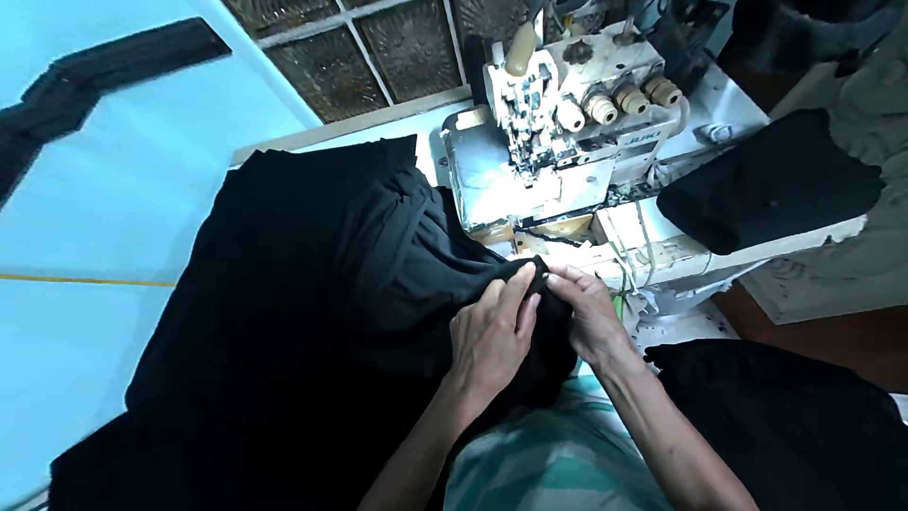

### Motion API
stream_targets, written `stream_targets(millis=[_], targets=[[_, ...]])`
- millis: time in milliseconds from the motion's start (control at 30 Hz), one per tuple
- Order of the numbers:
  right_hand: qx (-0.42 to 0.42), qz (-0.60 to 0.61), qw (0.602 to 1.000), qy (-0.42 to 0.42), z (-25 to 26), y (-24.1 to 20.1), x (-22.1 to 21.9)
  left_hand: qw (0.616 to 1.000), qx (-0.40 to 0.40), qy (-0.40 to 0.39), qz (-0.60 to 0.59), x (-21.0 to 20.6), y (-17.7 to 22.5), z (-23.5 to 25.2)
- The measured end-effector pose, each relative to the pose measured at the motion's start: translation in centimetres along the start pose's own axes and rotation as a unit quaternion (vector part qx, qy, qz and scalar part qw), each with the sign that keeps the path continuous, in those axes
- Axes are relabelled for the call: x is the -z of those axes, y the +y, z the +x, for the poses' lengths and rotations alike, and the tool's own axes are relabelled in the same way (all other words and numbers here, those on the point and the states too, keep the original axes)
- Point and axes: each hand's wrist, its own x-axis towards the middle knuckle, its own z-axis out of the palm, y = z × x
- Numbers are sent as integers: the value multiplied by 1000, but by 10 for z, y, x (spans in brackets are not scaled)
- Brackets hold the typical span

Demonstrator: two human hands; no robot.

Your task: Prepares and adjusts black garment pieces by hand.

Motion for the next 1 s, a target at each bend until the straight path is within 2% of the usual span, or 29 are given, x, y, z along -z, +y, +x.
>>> stream_targets(millis=[200,500,667,767,833,933,1000], targets=[[7,42,998,-41,38,-5,-7,999,26,10,-16,-12,-10,39],[12,6,998,-57,44,-1,-9,998,24,-37,35,4,-16,44],[7,12,998,-67,47,-2,-10,999,12,-23,20,2,-18,48],[-3,29,998,-63,46,-2,-6,999,8,-12,-29,-5,-22,48],[-19,56,997,-55,45,-3,-4,993,29,-12,-110,-9,-25,46],[-57,108,991,-57,44,-4,-5,958,75,-22,-276,-12,-24,45],[-75,143,985,-58,43,-3,-7,945,90,-15,-315,-15,-22,44]])
